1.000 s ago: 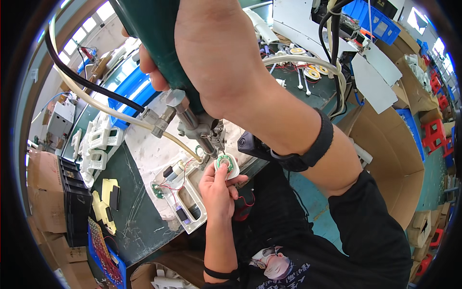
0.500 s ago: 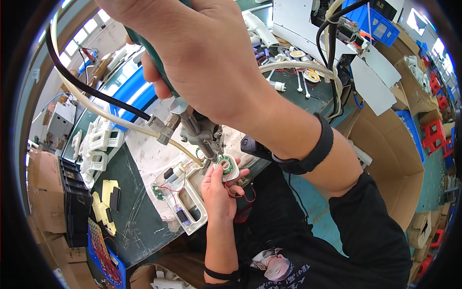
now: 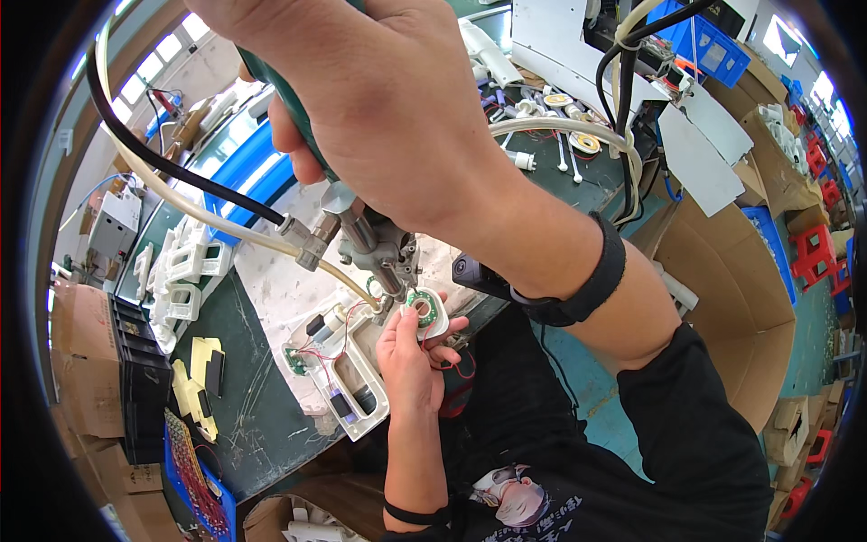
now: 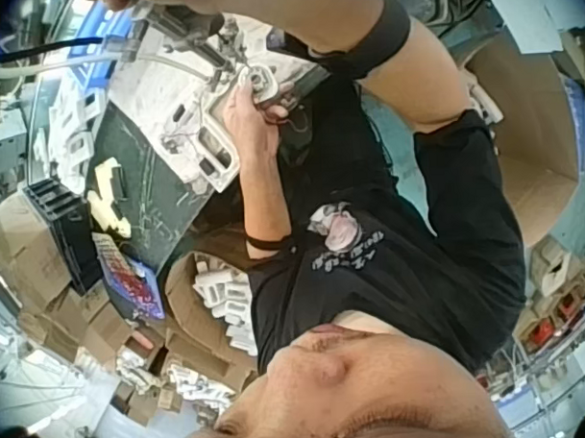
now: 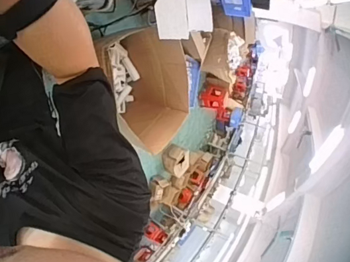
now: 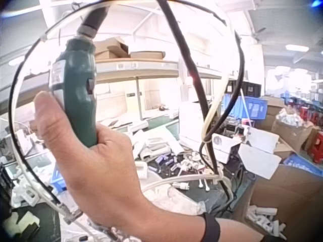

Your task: Assembling the internal motor and circuit board components into a plastic device housing using an electric screwdriver.

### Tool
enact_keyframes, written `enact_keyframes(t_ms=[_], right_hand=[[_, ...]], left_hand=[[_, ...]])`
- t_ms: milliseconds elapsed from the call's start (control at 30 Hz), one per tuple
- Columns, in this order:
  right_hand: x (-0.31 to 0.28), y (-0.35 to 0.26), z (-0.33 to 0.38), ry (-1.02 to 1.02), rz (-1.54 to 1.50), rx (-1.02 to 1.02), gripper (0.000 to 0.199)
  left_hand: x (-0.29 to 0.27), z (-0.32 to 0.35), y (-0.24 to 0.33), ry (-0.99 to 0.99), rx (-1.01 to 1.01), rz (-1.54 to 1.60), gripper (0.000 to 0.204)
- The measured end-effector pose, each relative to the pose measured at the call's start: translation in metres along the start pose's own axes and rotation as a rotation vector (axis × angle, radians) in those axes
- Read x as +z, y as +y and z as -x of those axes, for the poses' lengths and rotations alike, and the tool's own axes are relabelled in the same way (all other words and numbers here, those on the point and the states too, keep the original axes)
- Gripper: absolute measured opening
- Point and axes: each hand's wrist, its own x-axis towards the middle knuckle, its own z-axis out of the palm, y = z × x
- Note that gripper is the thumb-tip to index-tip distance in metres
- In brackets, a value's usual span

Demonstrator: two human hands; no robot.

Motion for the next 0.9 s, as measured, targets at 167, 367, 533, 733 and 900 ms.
enact_keyframes(t_ms=[167,367,533,733,900], right_hand=[[0.003,0.011,-0.001,0.015,-0.015,-0.072,0.047],[0.004,0.022,0.0,0.034,-0.032,-0.16,0.043],[0.002,0.023,0.001,0.04,-0.041,-0.187,0.039],[0.003,0.024,0.002,0.028,-0.009,-0.163,0.038],[0.001,0.021,0.002,0.033,-0.052,-0.162,0.035]], left_hand=[[0.0,0.0,0.0,0.01,-0.004,0.006,0.03],[-0.001,0.001,0.0,0.018,-0.001,0.001,0.029],[0.0,0.001,0.0,0.015,-0.007,0.006,0.03],[-0.002,0.002,0.001,0.02,-0.001,0.008,0.03],[0.0,0.003,0.0,0.013,-0.004,0.015,0.031]])
